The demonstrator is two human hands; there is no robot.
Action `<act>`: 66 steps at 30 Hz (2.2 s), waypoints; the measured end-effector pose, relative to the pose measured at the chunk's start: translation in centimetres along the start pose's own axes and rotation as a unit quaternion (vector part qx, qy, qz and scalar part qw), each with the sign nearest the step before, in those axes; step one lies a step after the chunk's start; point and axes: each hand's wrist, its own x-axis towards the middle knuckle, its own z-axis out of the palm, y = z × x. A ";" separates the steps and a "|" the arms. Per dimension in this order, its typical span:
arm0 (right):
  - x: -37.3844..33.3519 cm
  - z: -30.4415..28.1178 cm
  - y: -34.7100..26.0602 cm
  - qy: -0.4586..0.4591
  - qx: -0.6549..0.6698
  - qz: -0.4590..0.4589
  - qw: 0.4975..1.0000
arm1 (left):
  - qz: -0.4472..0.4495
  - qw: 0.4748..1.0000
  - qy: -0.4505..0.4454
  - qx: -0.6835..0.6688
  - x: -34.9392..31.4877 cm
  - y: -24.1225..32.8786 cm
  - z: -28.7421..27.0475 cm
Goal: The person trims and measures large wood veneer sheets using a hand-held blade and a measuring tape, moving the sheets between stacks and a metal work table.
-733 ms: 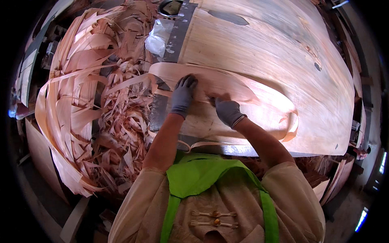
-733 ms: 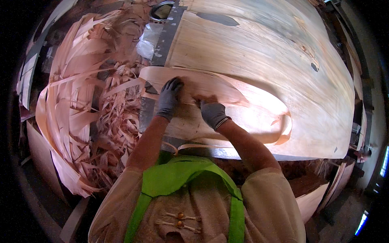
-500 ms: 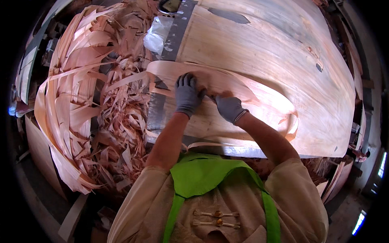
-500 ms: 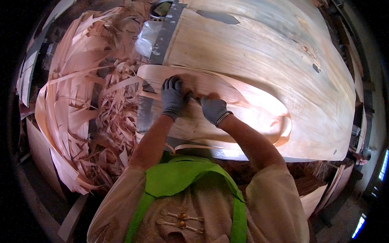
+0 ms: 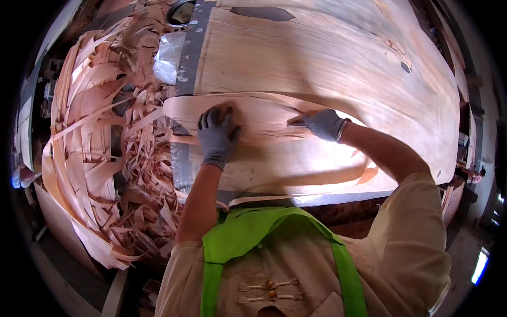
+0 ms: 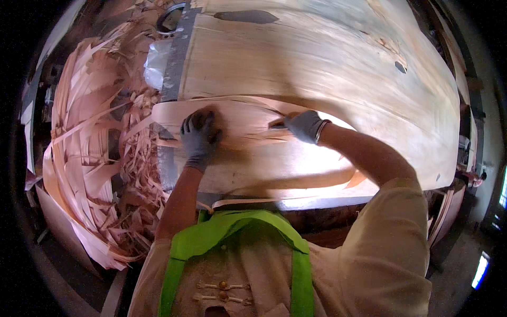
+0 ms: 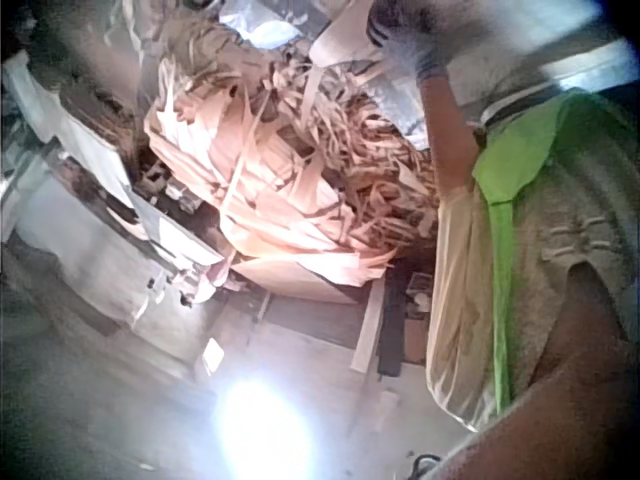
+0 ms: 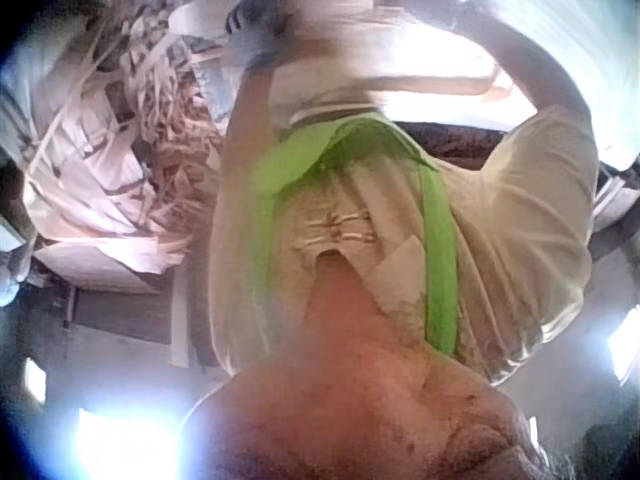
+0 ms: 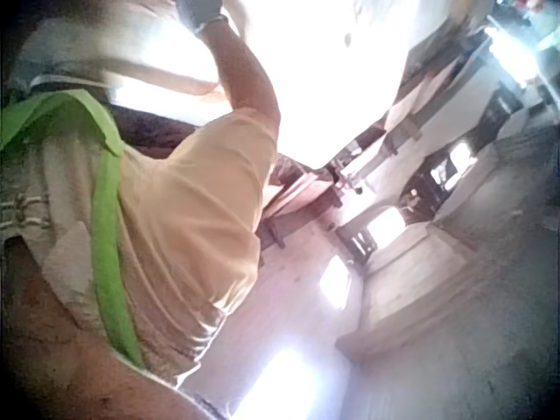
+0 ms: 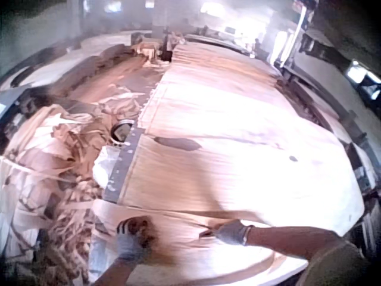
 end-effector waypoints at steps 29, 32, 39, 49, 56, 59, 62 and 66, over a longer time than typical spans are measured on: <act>-21.1 -0.6 9.0 0.417 0.055 0.519 0.744 | 0.040 0.999 0.024 0.026 -0.3 -0.1 1.0; -4.0 1.5 -1.1 0.340 0.188 0.288 0.875 | 0.047 0.998 0.028 0.032 -0.2 -0.7 1.3; 10.3 1.4 -10.7 0.176 0.290 0.261 0.904 | 0.036 0.998 0.050 -0.022 0.0 -0.3 0.1; 10.7 0.2 -10.0 0.061 0.309 0.313 0.896 | 0.072 0.989 -0.105 0.070 -2.3 -7.2 -7.4; 11.9 1.4 -9.7 0.068 0.295 0.331 0.894 | 0.190 0.981 0.046 -0.004 -3.5 -13.3 -6.4; 11.3 -0.5 -10.4 0.047 0.316 0.329 0.889 | 0.102 0.992 0.069 0.018 -6.5 -17.3 -8.9; 11.7 0.1 -10.3 0.083 0.302 0.312 0.897 | -0.058 0.988 0.144 -0.006 -9.6 -26.0 -9.3; 11.5 0.7 -9.8 0.076 0.316 0.321 0.890 | -0.242 0.947 0.139 0.158 -8.1 -25.4 -9.4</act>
